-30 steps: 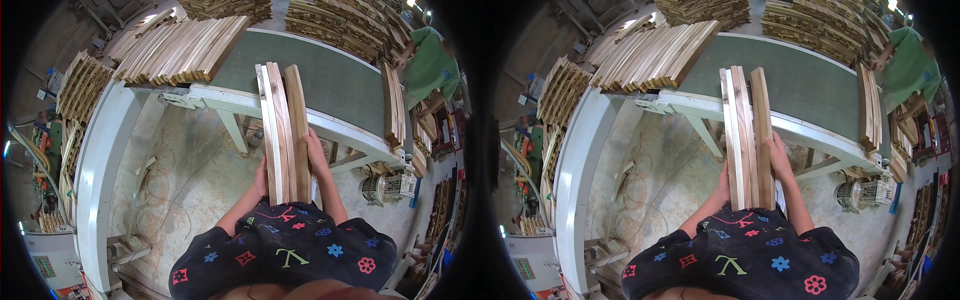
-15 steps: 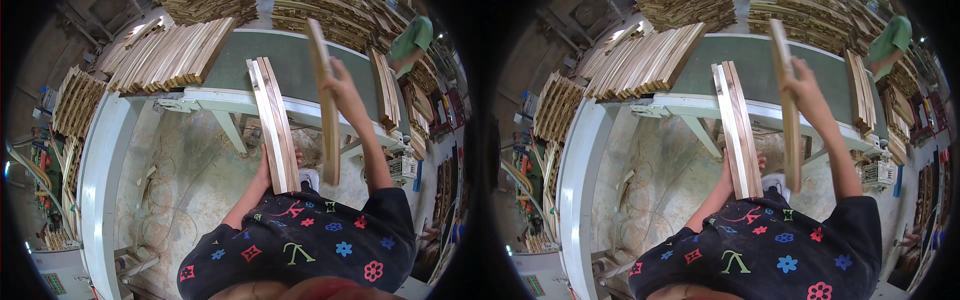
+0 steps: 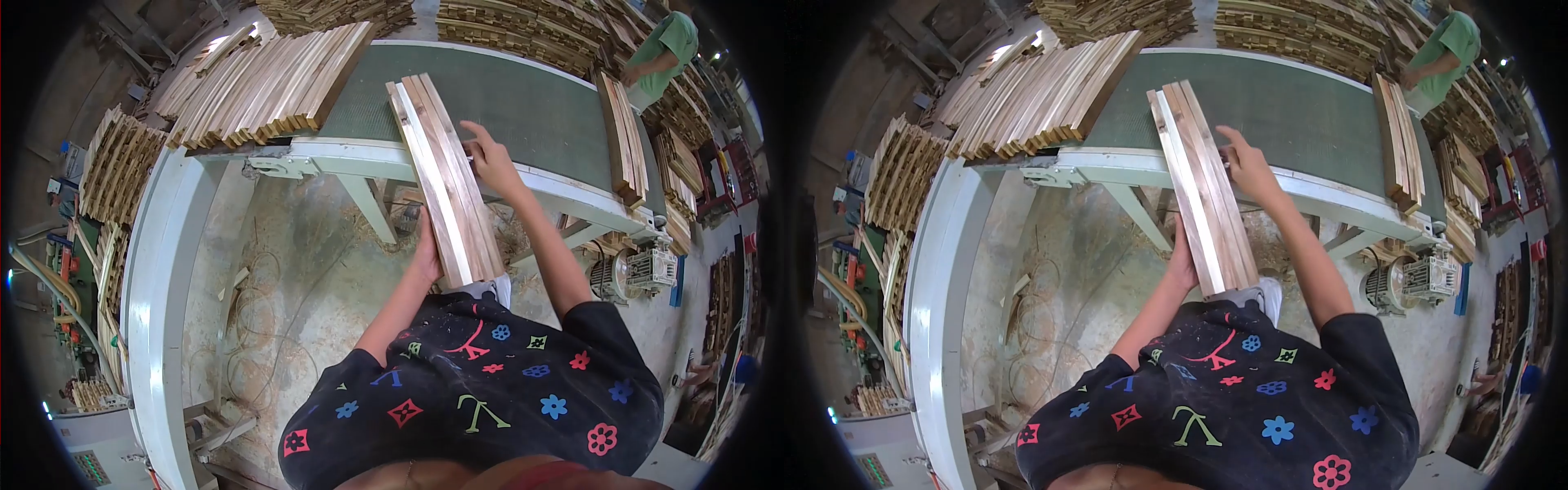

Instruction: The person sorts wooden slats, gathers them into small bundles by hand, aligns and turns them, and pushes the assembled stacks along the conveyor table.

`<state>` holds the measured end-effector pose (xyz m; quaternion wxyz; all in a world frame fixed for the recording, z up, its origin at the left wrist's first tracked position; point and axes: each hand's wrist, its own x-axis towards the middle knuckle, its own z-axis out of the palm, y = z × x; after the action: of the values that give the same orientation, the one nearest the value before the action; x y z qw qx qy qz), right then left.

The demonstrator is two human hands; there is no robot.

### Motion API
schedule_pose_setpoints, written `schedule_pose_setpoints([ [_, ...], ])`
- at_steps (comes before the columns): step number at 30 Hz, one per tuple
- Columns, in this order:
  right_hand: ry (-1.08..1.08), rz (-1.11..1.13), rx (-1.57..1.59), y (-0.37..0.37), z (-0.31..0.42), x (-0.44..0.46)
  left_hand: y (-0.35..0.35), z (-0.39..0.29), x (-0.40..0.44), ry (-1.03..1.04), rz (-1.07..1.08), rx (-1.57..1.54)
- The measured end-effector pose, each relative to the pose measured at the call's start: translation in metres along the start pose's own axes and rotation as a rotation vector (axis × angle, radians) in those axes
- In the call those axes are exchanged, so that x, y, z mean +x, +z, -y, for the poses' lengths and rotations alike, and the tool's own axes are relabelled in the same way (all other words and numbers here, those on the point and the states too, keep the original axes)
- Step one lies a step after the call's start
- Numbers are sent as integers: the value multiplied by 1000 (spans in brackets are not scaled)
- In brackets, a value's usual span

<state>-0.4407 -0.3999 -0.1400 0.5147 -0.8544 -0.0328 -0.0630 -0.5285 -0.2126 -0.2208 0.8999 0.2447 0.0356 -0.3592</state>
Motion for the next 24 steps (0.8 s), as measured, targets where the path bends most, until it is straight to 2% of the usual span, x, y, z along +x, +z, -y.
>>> schedule_pose_setpoints([
  [2, 78, 12, -51, 5, 20, -17, -2, 3, 2, -56, 46, -57],
  [4, -6, 72, -349, 24, 27, -46, -4, 6, 2, -74, 37, -65],
  [6, 91, 211, -683, 28, 87, -86, 5, 2, -3, -86, 4, -90],
  [8, 76, 109, -681, 45, 81, -94, 3, 6, -4, -18, -107, -26],
  [11, 23, 21, -630, 56, 65, -56, -7, -4, 1, 26, 32, -231],
  [14, -1, -47, -517, 70, 60, 34, -7, -32, -16, -118, 412, -363],
  [15, -24, -78, -519, 82, 46, 73, -18, -36, -25, -125, 435, -304],
  [17, 192, -38, -460, 104, 74, 149, -25, -41, -60, -60, 230, -200],
  [19, 267, -116, -478, 149, 82, 220, -34, -46, -94, 45, 89, -139],
  [22, -14, -221, -181, 182, 76, 283, -65, -32, -151, 187, -225, -36],
  [23, 112, -194, -180, 191, 73, 288, -84, -25, -173, 210, -337, 33],
  [24, 91, -120, -118, 196, 65, 292, -103, -17, -196, 221, -455, 76],
])
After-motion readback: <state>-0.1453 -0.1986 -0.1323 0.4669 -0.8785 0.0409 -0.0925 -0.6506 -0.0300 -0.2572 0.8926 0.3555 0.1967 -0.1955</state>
